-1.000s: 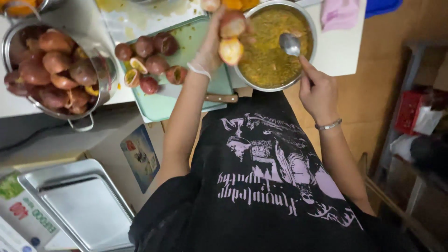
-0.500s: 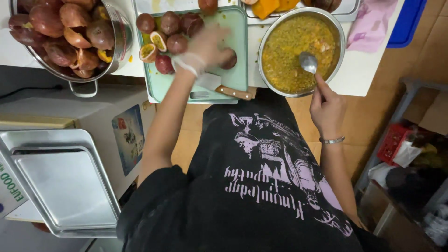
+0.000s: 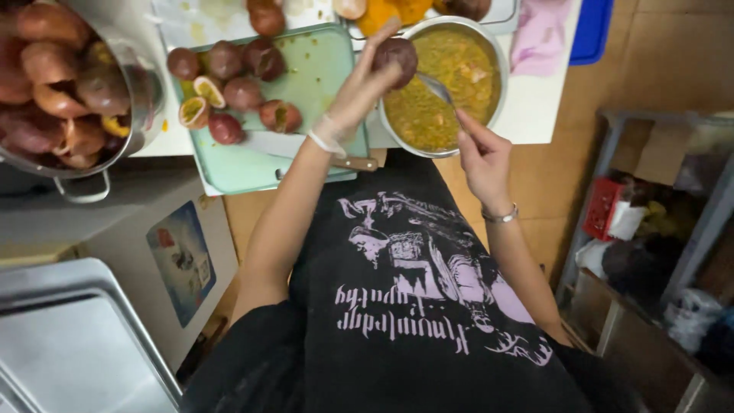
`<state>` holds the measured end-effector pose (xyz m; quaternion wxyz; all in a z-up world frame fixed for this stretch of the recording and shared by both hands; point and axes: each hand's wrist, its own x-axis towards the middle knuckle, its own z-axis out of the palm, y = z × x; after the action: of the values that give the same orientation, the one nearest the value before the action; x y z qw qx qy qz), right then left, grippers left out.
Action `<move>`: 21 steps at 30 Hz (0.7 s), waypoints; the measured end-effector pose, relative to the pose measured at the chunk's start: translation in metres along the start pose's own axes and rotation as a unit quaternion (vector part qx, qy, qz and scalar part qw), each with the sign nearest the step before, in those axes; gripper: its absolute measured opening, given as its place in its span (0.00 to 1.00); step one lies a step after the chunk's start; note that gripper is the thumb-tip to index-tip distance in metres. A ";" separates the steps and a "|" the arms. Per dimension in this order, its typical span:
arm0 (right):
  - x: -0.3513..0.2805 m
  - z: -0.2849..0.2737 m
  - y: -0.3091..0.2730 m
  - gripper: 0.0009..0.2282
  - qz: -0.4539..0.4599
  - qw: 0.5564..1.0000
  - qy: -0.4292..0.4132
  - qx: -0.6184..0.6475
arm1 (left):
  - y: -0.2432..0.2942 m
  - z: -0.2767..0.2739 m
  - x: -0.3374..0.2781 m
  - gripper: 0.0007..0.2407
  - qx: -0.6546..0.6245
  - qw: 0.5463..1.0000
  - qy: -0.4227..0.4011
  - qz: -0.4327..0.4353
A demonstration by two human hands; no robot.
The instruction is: Scooping passion fruit pulp from halved fruits into a bowl using a spoon.
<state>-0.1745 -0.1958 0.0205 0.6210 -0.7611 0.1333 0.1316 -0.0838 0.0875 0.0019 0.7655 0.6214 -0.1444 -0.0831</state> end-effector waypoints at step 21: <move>-0.010 -0.028 -0.029 0.14 -0.074 0.990 0.044 -0.109 | -0.062 0.058 0.031 0.26 -0.336 0.916 0.075 -0.205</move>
<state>-0.1716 -0.2173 0.0562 0.5358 -0.8372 0.0883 0.0653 -0.0700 0.0112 -0.0445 0.9041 0.3478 0.0800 -0.2350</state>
